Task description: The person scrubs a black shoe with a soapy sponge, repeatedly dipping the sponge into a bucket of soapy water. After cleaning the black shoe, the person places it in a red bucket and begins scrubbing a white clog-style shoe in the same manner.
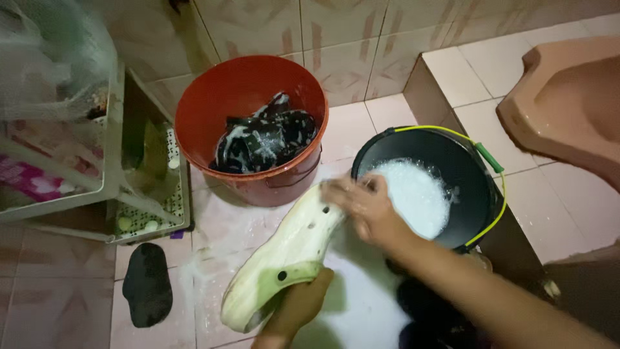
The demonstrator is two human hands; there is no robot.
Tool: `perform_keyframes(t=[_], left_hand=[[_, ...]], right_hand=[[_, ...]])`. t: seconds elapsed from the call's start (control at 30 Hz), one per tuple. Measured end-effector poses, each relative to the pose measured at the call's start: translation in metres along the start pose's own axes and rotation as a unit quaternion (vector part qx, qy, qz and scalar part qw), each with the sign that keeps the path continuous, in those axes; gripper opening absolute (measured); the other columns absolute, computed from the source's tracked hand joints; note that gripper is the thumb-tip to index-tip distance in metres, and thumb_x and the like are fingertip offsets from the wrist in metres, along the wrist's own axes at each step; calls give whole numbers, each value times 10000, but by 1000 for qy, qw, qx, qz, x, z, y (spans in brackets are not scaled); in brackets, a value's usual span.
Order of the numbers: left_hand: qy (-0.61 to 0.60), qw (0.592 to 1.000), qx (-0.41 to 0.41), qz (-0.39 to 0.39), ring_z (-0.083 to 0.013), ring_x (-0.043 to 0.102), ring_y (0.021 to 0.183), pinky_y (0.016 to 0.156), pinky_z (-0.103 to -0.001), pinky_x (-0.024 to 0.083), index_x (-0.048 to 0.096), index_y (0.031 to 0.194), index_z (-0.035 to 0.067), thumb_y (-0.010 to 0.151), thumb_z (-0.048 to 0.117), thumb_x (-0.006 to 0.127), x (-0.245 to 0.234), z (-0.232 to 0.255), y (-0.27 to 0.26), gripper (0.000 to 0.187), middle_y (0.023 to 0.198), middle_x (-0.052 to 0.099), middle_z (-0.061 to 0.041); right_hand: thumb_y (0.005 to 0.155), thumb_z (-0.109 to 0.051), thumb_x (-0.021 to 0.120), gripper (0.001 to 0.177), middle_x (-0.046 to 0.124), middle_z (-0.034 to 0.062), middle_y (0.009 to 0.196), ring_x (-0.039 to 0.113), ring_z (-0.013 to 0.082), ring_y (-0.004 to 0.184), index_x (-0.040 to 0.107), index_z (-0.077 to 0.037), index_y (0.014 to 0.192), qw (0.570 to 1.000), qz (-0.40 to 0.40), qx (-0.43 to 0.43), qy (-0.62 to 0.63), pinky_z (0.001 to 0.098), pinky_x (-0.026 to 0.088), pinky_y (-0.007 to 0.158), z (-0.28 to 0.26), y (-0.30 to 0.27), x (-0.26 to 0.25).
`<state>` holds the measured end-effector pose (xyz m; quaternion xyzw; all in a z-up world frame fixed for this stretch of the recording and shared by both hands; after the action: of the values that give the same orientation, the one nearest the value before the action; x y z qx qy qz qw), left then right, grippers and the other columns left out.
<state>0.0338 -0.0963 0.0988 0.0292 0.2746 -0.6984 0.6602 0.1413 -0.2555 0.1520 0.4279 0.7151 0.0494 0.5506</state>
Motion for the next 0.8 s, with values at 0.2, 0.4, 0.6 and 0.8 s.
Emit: perform_keyframes(t=[0.2, 0.4, 0.6, 0.8], left_hand=[[-19, 950, 286, 123, -321, 646, 980, 808, -446, 502, 636, 1199, -72, 968, 255, 638, 1, 5, 3, 400, 1084, 674, -214], [-132, 983, -110, -63, -207, 709, 910, 845, -314, 553, 725, 1072, 40, 931, 246, 657, 18, -67, 17, 259, 1029, 756, -110], [-317, 947, 3, -49, -216, 662, 845, 765, -342, 541, 708, 1100, -30, 980, 150, 563, 12, -113, 56, 260, 981, 720, -153], [-230, 942, -244, -28, -349, 363, 840, 723, -476, 310, 632, 1295, -61, 1089, 404, 597, -3, -133, 62, 510, 899, 401, -192]], right_hand=[[789, 1, 566, 612, 610, 72, 1463, 550, 252, 1292, 672, -211, 1353, 997, -41, -70, 14, 479, 328, 1108, -34, -5, 12], [984, -58, 510, 427, 729, 51, 1349, 641, 161, 1068, 689, -176, 1353, 941, 62, 333, 26, 395, 430, 974, 112, -2, -42], [1009, -171, 558, 353, 716, 87, 1278, 623, 171, 1136, 679, -132, 1338, 837, -72, 501, 209, 340, 456, 976, 215, -85, -5], [984, -144, 566, 341, 727, 174, 1134, 690, 338, 1013, 653, -103, 1311, 783, -136, 606, 34, 455, 539, 914, 307, -147, 58]])
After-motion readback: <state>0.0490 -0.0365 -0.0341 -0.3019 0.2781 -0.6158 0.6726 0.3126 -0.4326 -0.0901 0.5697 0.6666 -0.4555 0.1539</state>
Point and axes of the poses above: each hand's wrist, its own y-axis towards the middle knuckle, its own x-axis out of the palm, z = x × y, the point moved 3 cm from there along y, towards the middle knuckle
